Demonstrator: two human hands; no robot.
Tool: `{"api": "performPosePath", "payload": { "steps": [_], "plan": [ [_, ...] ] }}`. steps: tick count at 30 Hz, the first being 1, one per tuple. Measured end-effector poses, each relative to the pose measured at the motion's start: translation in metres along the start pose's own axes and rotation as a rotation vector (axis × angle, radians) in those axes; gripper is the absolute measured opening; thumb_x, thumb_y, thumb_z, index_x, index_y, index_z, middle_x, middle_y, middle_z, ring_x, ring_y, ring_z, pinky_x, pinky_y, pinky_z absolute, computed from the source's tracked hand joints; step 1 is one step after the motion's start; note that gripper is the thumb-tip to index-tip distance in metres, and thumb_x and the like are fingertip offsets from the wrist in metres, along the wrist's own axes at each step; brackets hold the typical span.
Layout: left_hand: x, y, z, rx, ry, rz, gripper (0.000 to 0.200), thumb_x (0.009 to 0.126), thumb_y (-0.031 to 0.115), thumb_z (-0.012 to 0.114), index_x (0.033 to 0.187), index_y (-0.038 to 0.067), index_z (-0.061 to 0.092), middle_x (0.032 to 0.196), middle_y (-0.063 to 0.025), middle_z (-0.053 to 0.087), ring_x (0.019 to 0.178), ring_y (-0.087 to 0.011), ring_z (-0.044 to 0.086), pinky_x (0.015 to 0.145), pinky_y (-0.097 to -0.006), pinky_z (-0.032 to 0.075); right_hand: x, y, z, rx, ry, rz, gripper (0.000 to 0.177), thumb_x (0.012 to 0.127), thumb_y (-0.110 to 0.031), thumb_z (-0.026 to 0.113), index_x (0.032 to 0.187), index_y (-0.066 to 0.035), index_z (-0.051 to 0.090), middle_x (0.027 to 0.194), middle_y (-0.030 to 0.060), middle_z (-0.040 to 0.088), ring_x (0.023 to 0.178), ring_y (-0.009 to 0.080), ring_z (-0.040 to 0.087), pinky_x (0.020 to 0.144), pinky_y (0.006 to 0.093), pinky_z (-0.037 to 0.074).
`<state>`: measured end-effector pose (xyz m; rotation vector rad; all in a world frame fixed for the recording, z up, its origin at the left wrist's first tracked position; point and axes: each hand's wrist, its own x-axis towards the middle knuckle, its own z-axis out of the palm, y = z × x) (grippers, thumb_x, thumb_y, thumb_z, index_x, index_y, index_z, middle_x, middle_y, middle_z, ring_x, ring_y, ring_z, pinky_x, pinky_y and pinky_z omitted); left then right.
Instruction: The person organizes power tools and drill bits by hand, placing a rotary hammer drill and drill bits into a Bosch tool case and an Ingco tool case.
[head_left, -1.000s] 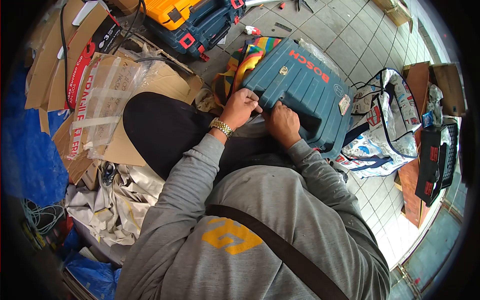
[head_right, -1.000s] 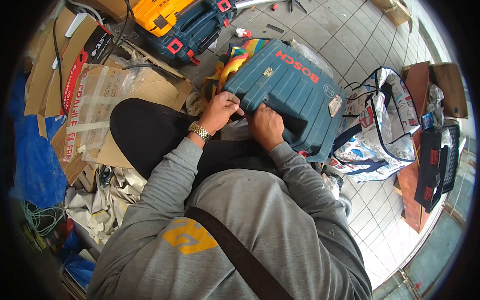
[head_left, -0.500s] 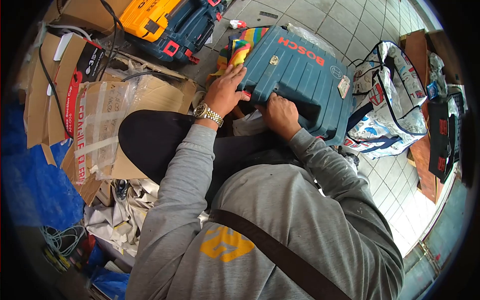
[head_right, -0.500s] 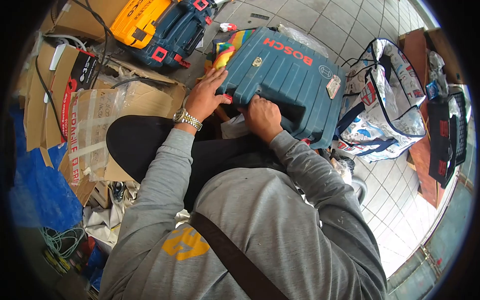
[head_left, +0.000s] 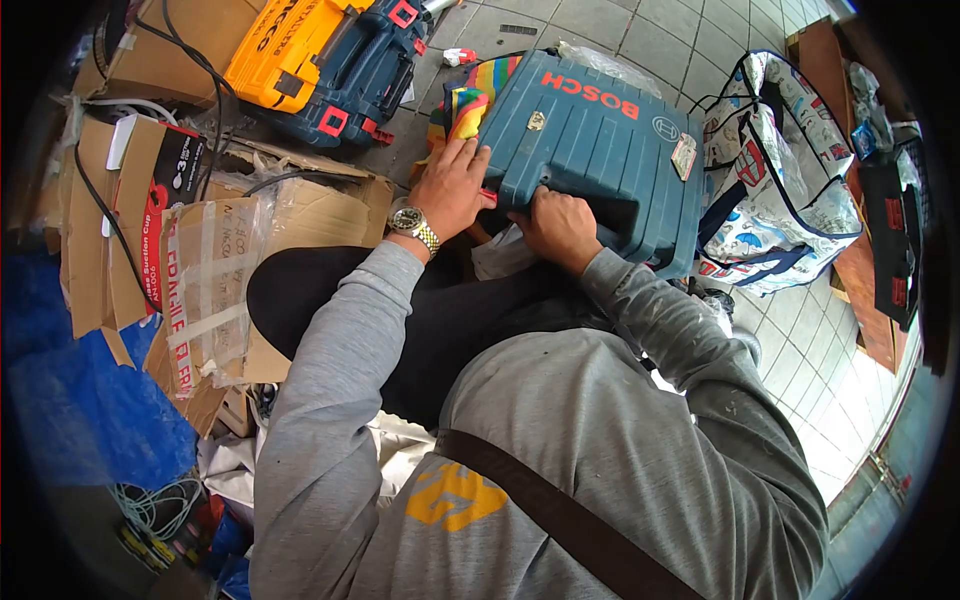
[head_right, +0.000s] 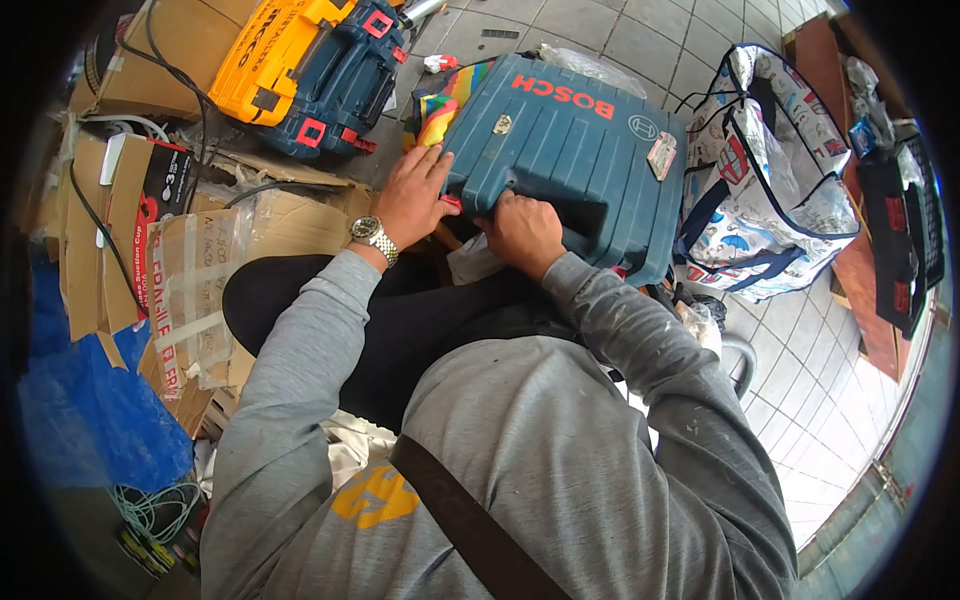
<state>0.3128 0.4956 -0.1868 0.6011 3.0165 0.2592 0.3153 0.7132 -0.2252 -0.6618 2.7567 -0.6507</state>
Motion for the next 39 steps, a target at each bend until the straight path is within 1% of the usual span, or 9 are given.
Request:
{"api": "performPosePath", "payload": {
  "steps": [3,12,18,27,29,31,33,37,39],
  "plan": [
    [0.008,0.008,-0.005,0.050,-0.055,0.212,0.085,0.078,0.031,0.083,0.146,-0.004,0.046,0.154,-0.0206,0.045,0.144,-0.0349,0.040,0.119,-0.0440,0.035,0.000,0.001,0.009,0.006,0.057,0.014,0.044,0.084,-0.042,0.076,0.086,0.001,0.066,0.075,0.0199,0.071,0.070,0.0353,0.073,0.065,0.0461,0.057],
    [0.010,-0.011,0.012,0.035,-0.125,0.297,0.078,0.085,0.030,0.076,0.148,-0.003,0.044,0.155,-0.0207,0.044,0.146,-0.0365,0.038,0.120,-0.0428,0.035,0.007,0.006,0.007,0.003,-0.036,-0.006,0.041,0.079,-0.046,0.080,0.073,-0.005,0.074,0.072,0.0154,0.071,0.071,0.0331,0.072,0.065,0.0444,0.056],
    [0.015,-0.014,0.014,-0.021,0.000,0.285,0.050,0.089,0.022,0.071,0.131,-0.004,0.062,0.137,-0.0216,0.062,0.133,-0.0324,0.056,0.112,-0.0405,0.046,0.007,0.006,0.001,-0.007,-0.066,0.042,0.052,0.081,-0.054,0.076,0.072,-0.003,0.073,0.068,0.0171,0.069,0.066,0.0354,0.071,0.062,0.0454,0.055],
    [0.021,-0.010,0.013,-0.202,0.008,0.176,0.059,0.083,0.014,0.076,0.137,-0.001,0.058,0.146,-0.0190,0.056,0.139,-0.0351,0.049,0.114,-0.0428,0.042,0.003,0.006,0.000,0.053,-0.006,0.096,0.043,0.081,-0.044,0.078,0.086,-0.002,0.069,0.077,0.0180,0.072,0.073,0.0377,0.072,0.068,0.0466,0.057],
    [0.025,0.000,0.005,-0.175,0.012,0.158,0.058,0.083,0.016,0.076,0.136,-0.001,0.058,0.144,-0.0187,0.057,0.138,-0.0346,0.049,0.115,-0.0435,0.040,-0.012,0.008,-0.005,0.003,0.084,-0.002,0.037,0.082,-0.031,0.077,0.097,0.001,0.066,0.099,0.0193,0.070,0.095,0.0349,0.070,0.083,0.0438,0.055],
    [0.028,0.004,0.001,-0.168,-0.001,0.158,0.057,0.083,0.010,0.075,0.137,-0.002,0.057,0.146,-0.0209,0.055,0.140,-0.0366,0.048,0.116,-0.0432,0.039,-0.043,0.014,-0.025,0.221,0.331,-0.168,0.031,0.083,-0.020,0.076,0.105,-0.001,0.065,0.112,0.0171,0.067,0.108,0.0337,0.064,0.094,0.0427,0.050],
    [0.030,0.008,-0.003,-0.132,-0.035,0.154,0.060,0.084,0.015,0.076,0.137,-0.003,0.057,0.146,-0.0207,0.055,0.140,-0.0361,0.048,0.117,-0.0454,0.037,-0.088,0.028,-0.055,0.372,0.359,-0.206,0.036,0.079,-0.010,0.076,0.113,-0.005,0.064,0.118,0.0138,0.065,0.113,0.0361,0.061,0.100,0.0441,0.046],
    [0.038,0.069,-0.037,0.048,-0.012,0.256,0.052,0.086,0.014,0.073,0.133,-0.002,0.058,0.139,-0.0207,0.058,0.136,-0.0380,0.047,0.117,-0.0477,0.036,-0.172,0.062,-0.106,0.019,0.447,0.151,0.061,0.073,-0.008,0.078,0.131,-0.008,0.058,0.143,0.0163,0.051,0.134,0.0417,0.046,0.110,0.0530,0.039],
    [0.047,0.106,-0.030,-0.142,0.014,0.425,0.050,0.084,0.011,0.072,0.130,-0.002,0.058,0.130,-0.0186,0.058,0.129,-0.0351,0.050,0.112,-0.0457,0.040,-0.189,0.087,-0.103,-0.043,0.355,0.183,0.076,0.070,-0.010,0.081,0.140,-0.009,0.050,0.151,0.0163,0.043,0.141,0.0419,0.039,0.114,0.0538,0.035]
  ]
}}
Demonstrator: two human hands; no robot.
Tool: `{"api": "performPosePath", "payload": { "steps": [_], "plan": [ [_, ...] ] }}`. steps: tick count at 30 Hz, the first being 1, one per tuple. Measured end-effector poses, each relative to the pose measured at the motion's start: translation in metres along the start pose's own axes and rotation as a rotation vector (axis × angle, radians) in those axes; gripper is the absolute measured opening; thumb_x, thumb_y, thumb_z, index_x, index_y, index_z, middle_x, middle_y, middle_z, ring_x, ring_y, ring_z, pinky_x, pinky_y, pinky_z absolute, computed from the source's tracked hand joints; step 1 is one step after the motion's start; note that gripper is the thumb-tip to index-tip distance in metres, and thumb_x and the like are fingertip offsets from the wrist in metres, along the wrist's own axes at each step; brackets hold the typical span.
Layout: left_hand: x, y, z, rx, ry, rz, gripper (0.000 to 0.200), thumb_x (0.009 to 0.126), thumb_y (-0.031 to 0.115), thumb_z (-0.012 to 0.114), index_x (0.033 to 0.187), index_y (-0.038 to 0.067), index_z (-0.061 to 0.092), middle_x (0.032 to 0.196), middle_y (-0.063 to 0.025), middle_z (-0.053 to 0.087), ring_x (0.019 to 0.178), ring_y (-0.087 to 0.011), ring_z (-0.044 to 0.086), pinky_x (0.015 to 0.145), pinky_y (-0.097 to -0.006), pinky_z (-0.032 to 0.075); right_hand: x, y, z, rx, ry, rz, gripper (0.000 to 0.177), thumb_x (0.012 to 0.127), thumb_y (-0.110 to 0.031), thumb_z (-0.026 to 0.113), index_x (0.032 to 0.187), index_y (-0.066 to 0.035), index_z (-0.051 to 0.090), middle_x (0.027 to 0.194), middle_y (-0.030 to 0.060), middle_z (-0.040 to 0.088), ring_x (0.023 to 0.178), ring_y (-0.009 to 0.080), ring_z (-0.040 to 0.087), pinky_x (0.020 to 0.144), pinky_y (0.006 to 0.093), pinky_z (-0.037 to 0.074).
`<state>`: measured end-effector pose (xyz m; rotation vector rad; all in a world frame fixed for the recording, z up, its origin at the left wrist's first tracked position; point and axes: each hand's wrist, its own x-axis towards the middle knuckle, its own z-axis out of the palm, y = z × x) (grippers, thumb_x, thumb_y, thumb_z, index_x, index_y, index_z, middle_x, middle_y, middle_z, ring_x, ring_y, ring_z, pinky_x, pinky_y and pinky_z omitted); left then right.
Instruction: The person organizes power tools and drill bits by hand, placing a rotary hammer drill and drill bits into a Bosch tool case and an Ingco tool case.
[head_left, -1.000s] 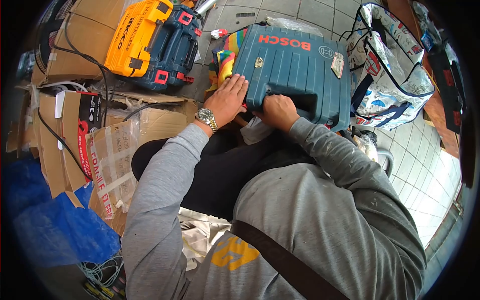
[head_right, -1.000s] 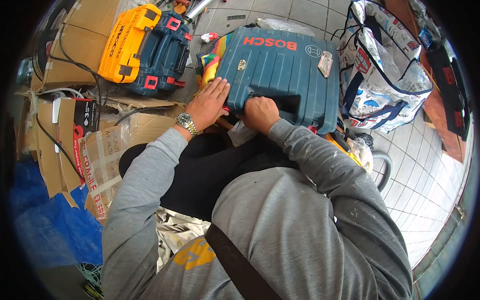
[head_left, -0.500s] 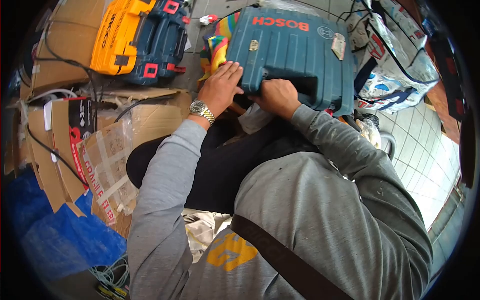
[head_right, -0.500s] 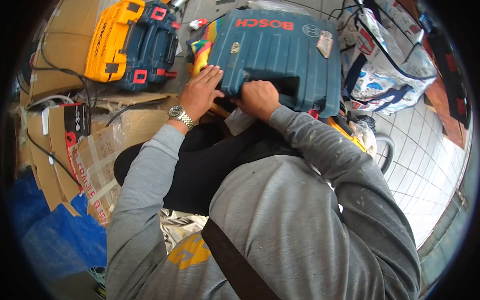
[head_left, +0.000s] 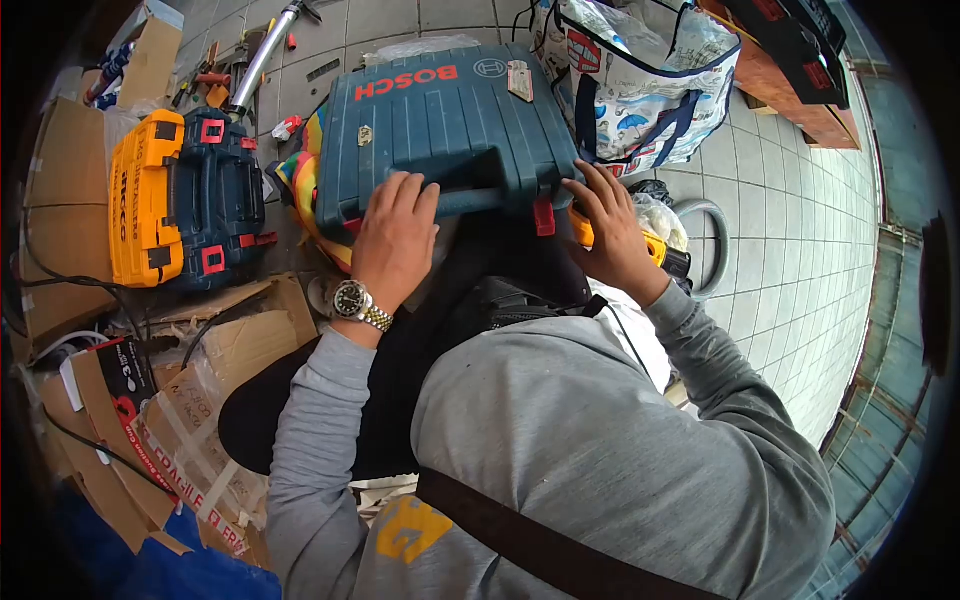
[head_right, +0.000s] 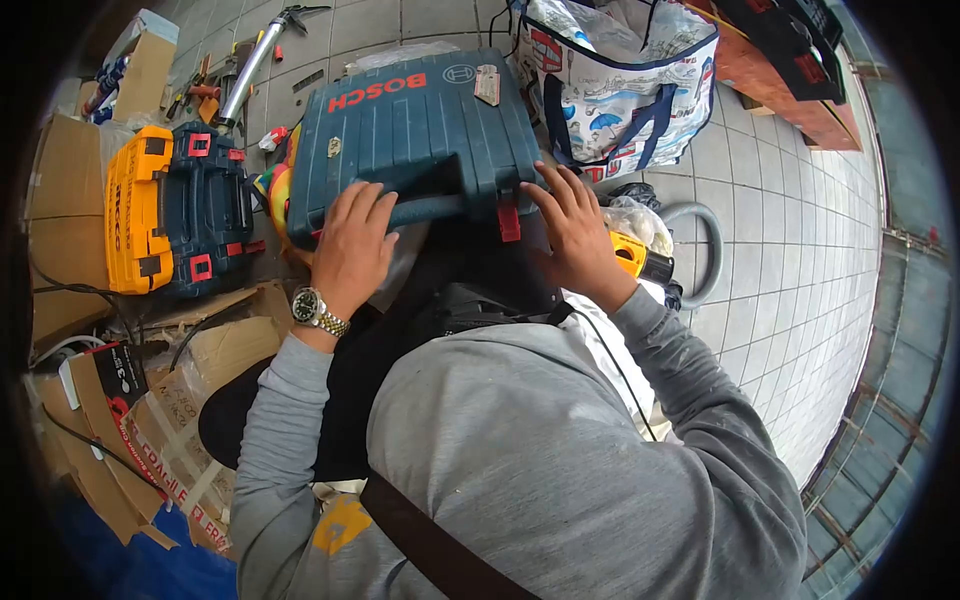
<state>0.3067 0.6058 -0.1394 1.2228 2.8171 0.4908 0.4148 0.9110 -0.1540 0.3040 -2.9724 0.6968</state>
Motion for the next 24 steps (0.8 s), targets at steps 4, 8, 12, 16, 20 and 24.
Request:
{"api": "performPosePath", "payload": {
  "steps": [4,8,12,16,20,24],
  "plan": [
    [0.039,0.007,0.089,0.052,-0.229,-0.131,0.033,0.080,0.008,0.069,0.113,0.001,0.064,0.101,-0.0155,0.070,0.100,-0.0342,0.069,0.090,-0.0461,0.053,0.009,0.031,0.025,0.030,-0.132,-0.004,0.116,0.062,-0.016,0.090,0.159,-0.014,0.027,0.164,0.0158,0.026,0.152,0.0415,0.024,0.122,0.0551,0.025],
    [0.059,-0.003,0.103,-0.033,-0.190,-0.226,0.013,0.077,0.010,0.068,0.090,0.007,0.072,0.084,-0.0159,0.072,0.083,-0.0374,0.072,0.078,-0.0496,0.057,0.023,0.038,0.028,-0.092,-0.145,-0.052,0.122,0.059,-0.027,0.096,0.159,-0.015,0.028,0.161,0.0163,0.029,0.150,0.0422,0.027,0.122,0.0552,0.025],
    [0.061,-0.002,0.101,-0.059,-0.234,-0.269,0.011,0.074,0.011,0.067,0.081,0.009,0.075,0.084,-0.0189,0.073,0.084,-0.0394,0.072,0.078,-0.0494,0.058,0.022,0.049,0.030,-0.084,-0.104,-0.126,0.112,0.063,-0.034,0.093,0.156,-0.016,0.033,0.160,0.0153,0.032,0.147,0.0435,0.030,0.121,0.0547,0.028],
    [0.062,-0.002,0.098,-0.067,-0.248,-0.278,0.015,0.074,0.010,0.066,0.085,0.009,0.077,0.087,-0.0199,0.074,0.086,-0.0401,0.072,0.079,-0.0489,0.058,0.022,0.050,0.030,-0.038,-0.060,-0.132,0.096,0.071,-0.044,0.089,0.150,-0.013,0.044,0.157,0.0176,0.037,0.145,0.0446,0.034,0.116,0.0558,0.036],
    [0.077,-0.007,0.088,-0.073,-0.418,-0.288,0.018,0.072,0.010,0.065,0.086,0.009,0.077,0.089,-0.0207,0.074,0.088,-0.0412,0.072,0.081,-0.0492,0.057,0.025,0.045,0.037,0.010,0.037,-0.130,0.088,0.076,-0.045,0.085,0.147,-0.011,0.047,0.154,0.0190,0.041,0.140,0.0451,0.041,0.112,0.0544,0.042],
    [0.068,-0.010,0.098,-0.128,-0.345,-0.262,0.018,0.072,0.011,0.064,0.085,0.009,0.077,0.089,-0.0204,0.074,0.088,-0.0405,0.072,0.082,-0.0491,0.057,0.037,0.041,0.029,0.081,0.023,0.005,0.078,0.081,-0.042,0.082,0.144,-0.009,0.050,0.149,0.0194,0.047,0.133,0.0439,0.050,0.106,0.0470,0.047]
  ]
}}
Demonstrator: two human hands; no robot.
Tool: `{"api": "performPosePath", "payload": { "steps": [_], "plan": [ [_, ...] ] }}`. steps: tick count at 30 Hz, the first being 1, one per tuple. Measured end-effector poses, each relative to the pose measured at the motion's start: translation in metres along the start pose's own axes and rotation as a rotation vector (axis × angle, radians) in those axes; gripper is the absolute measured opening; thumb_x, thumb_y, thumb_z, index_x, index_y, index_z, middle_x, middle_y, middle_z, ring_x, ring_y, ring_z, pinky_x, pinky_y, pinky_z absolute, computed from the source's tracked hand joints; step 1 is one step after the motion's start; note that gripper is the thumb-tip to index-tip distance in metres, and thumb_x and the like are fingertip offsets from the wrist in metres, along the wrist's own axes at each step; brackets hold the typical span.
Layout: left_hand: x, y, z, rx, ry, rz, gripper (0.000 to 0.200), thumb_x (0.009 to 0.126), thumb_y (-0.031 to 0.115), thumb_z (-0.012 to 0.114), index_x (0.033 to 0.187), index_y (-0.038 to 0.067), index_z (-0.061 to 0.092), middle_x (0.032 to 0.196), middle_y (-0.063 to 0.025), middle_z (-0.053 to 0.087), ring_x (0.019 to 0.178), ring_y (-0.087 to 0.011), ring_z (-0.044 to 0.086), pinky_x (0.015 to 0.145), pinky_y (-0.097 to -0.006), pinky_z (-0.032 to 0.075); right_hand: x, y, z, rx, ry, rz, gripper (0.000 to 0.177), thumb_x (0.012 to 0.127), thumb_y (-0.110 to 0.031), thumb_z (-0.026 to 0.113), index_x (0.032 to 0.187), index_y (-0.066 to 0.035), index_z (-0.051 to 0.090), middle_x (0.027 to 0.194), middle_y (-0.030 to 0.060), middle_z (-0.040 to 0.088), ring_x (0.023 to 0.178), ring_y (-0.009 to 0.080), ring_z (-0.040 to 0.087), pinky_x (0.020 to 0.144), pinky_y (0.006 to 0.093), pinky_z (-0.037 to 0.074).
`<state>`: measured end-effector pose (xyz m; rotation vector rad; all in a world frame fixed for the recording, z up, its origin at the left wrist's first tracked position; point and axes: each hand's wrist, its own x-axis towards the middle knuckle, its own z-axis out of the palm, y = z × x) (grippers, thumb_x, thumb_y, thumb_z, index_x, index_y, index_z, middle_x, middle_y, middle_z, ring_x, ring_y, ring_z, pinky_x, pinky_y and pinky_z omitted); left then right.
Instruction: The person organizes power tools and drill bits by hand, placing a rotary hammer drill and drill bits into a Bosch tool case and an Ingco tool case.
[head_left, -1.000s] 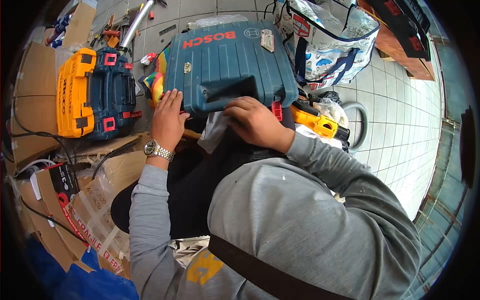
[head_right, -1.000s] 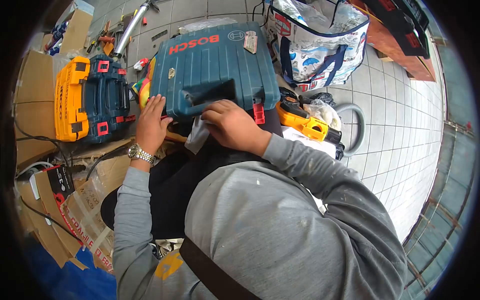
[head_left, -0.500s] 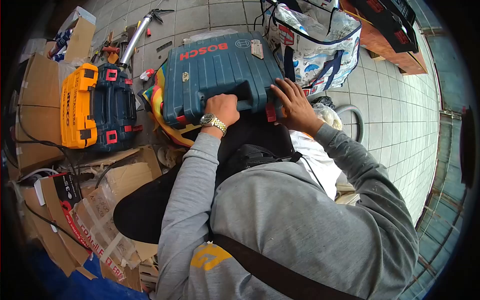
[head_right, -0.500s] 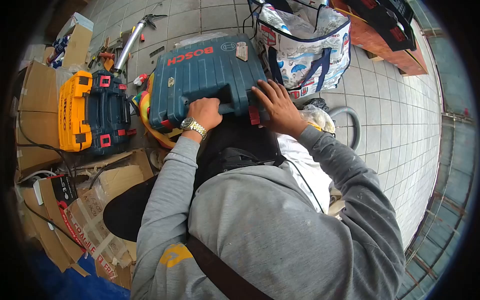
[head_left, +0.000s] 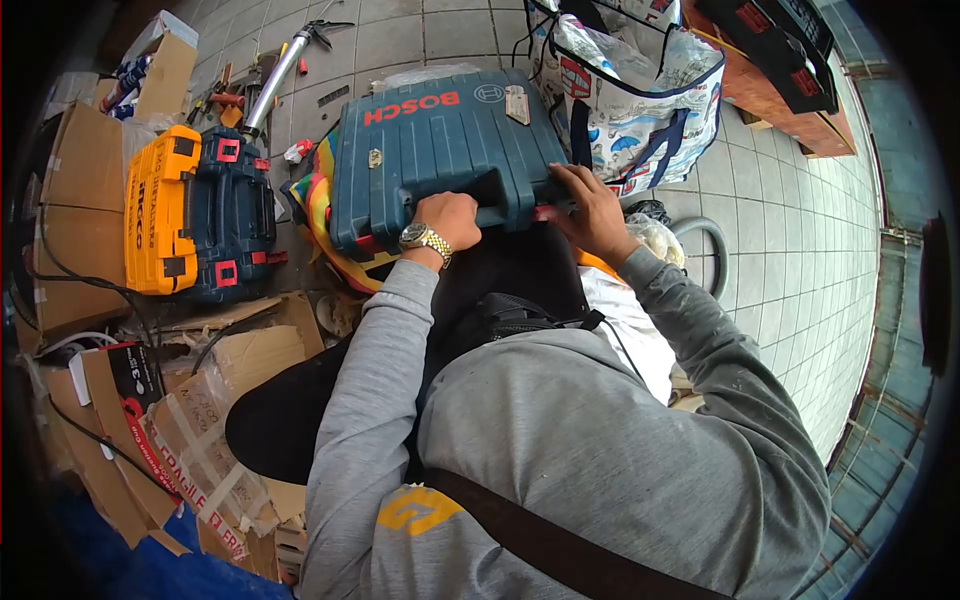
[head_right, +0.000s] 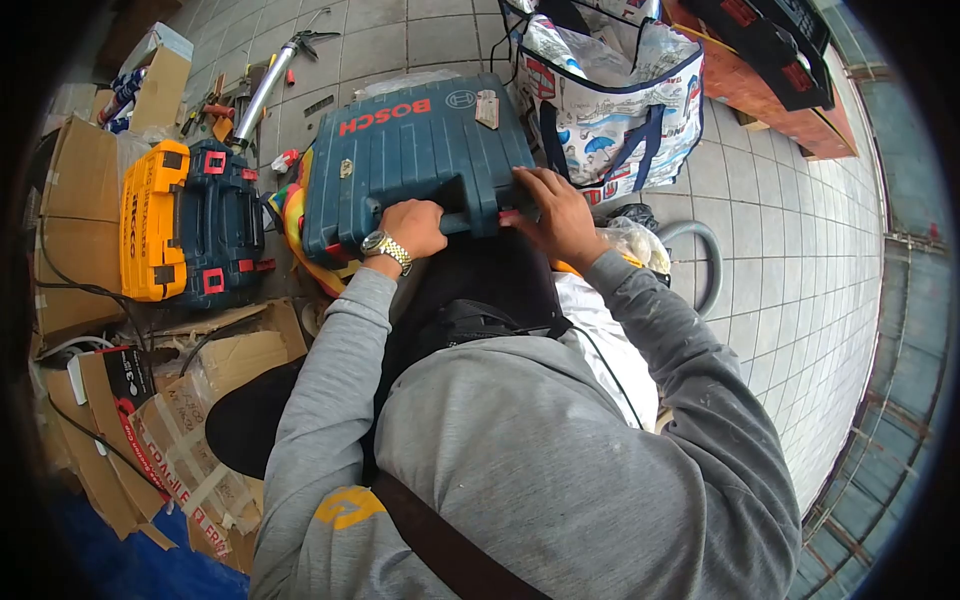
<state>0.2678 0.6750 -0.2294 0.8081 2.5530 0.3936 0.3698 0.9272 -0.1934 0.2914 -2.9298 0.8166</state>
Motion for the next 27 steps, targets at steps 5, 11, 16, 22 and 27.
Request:
{"api": "performPosePath", "payload": {
  "steps": [5,11,16,22,27],
  "plan": [
    [-0.005,0.001,0.000,0.025,0.001,0.006,0.017,0.073,0.011,0.063,0.083,0.010,0.077,0.085,-0.0192,0.074,0.086,-0.0396,0.072,0.080,-0.0484,0.057,0.003,-0.005,0.003,0.021,0.051,0.044,0.068,0.085,-0.036,0.080,0.142,-0.009,0.054,0.148,0.0182,0.050,0.129,0.0413,0.056,0.100,0.0444,0.052],
    [-0.008,0.000,0.011,0.014,0.089,0.011,0.013,0.070,0.018,0.068,0.078,0.009,0.073,0.078,-0.0183,0.071,0.080,-0.0399,0.070,0.074,-0.0500,0.056,0.004,-0.006,0.014,0.065,0.099,0.123,0.058,0.086,-0.028,0.079,0.138,-0.010,0.060,0.150,0.0170,0.050,0.119,0.0419,0.062,0.096,0.0452,0.054],
    [-0.010,0.002,0.008,-0.018,0.106,-0.006,0.011,0.069,0.018,0.070,0.077,0.011,0.072,0.075,-0.0156,0.070,0.076,-0.0383,0.070,0.071,-0.0494,0.056,0.040,-0.009,-0.022,0.073,0.023,0.210,0.045,0.085,-0.035,0.078,0.120,-0.008,0.070,0.125,0.0169,0.066,0.111,0.0384,0.067,0.090,0.0459,0.055],
    [-0.012,0.008,0.004,0.008,0.131,-0.020,0.008,0.070,0.014,0.070,0.077,0.012,0.074,0.076,-0.0148,0.072,0.077,-0.0360,0.072,0.072,-0.0469,0.057,0.139,0.039,0.020,-0.171,-0.017,0.240,0.031,0.086,-0.032,0.073,0.101,-0.006,0.076,0.096,0.0182,0.074,0.096,0.0380,0.071,0.081,0.0489,0.057],
    [-0.011,0.009,0.002,0.013,0.090,-0.053,0.010,0.070,0.016,0.071,0.079,0.013,0.075,0.076,-0.0145,0.072,0.077,-0.0350,0.072,0.072,-0.0456,0.057,0.199,0.061,0.031,-0.259,-0.250,0.262,0.019,0.086,-0.011,0.061,0.095,-0.002,0.075,0.098,0.0237,0.073,0.095,0.0411,0.072,0.083,0.0489,0.058]
  ]
}}
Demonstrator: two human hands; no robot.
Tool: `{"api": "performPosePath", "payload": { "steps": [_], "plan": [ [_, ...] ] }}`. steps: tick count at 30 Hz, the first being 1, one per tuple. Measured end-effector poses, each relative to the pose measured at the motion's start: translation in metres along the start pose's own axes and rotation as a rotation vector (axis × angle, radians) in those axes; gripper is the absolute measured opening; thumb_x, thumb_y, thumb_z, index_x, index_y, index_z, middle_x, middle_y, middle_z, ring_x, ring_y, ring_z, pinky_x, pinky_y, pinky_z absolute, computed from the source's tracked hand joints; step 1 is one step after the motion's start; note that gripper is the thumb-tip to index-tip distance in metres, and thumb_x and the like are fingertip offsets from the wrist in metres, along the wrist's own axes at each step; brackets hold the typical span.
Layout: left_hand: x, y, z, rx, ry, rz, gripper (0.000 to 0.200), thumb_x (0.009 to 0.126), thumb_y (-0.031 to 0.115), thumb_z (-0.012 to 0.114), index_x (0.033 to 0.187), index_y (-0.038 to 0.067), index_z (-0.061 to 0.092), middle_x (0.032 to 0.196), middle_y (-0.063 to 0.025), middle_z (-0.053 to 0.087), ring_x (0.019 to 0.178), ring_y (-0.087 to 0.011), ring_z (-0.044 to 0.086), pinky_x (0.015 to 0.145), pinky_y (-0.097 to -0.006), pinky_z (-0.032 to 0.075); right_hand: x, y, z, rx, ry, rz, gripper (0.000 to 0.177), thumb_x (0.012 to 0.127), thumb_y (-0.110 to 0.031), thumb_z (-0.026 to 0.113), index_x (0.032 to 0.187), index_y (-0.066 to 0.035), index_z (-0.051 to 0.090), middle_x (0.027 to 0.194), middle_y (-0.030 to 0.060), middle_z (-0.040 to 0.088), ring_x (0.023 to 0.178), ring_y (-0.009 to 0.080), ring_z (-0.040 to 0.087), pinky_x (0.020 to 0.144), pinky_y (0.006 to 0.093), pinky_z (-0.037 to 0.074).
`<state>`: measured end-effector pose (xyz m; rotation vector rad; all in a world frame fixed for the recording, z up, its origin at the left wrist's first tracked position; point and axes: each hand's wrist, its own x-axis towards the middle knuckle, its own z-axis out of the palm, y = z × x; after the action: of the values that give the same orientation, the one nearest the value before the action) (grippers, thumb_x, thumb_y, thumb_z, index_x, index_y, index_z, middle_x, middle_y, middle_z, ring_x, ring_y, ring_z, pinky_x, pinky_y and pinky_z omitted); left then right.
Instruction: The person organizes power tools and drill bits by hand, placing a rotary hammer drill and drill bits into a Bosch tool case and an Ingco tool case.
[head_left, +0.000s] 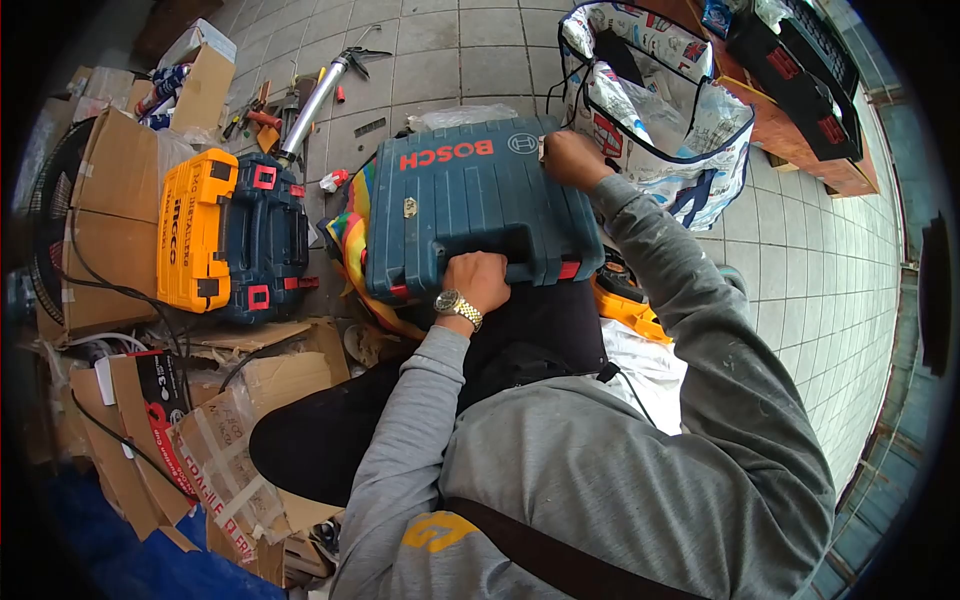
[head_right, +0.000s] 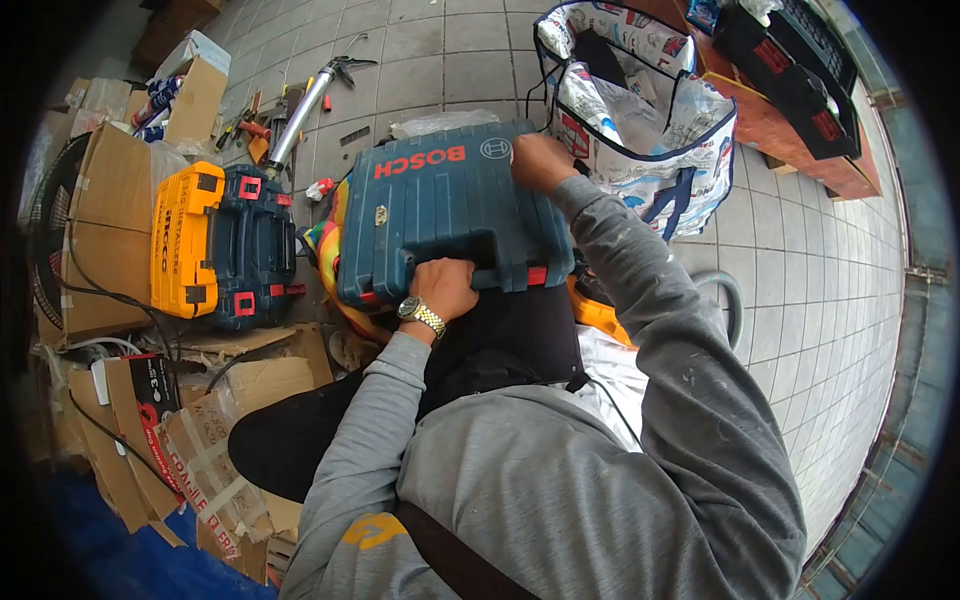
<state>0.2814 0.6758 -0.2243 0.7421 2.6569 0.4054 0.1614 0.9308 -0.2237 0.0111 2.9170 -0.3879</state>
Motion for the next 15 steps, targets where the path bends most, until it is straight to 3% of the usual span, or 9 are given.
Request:
{"api": "performPosePath", "payload": {
  "steps": [4,13,15],
  "plan": [
    [0.000,0.002,-0.001,-0.004,-0.006,-0.011,0.010,0.071,0.017,0.072,0.079,0.013,0.075,0.076,-0.0144,0.072,0.077,-0.0347,0.072,0.072,-0.0449,0.057,0.043,0.046,0.006,0.005,0.062,-0.045,0.019,0.085,-0.008,0.061,0.092,0.006,0.073,0.098,0.0295,0.071,0.096,0.0419,0.072,0.081,0.0468,0.059],
    [0.003,-0.006,0.017,0.061,0.060,0.049,0.017,0.071,0.023,0.072,0.082,0.011,0.075,0.077,-0.0139,0.072,0.079,-0.0351,0.072,0.071,-0.0462,0.057,0.057,0.012,-0.058,-0.022,0.315,-0.077,0.016,0.090,-0.009,0.061,0.102,0.001,0.066,0.113,0.0281,0.065,0.099,0.0452,0.067,0.086,0.0509,0.055],
    [0.001,-0.003,0.010,0.055,0.046,0.032,0.014,0.072,0.021,0.071,0.081,0.012,0.077,0.077,-0.0137,0.073,0.076,-0.0336,0.073,0.071,-0.0441,0.058,0.063,0.005,-0.080,0.107,0.455,-0.125,0.020,0.090,-0.015,0.066,0.103,-0.001,0.066,0.116,0.0251,0.064,0.101,0.0469,0.067,0.090,0.0507,0.054]
  ]
}}
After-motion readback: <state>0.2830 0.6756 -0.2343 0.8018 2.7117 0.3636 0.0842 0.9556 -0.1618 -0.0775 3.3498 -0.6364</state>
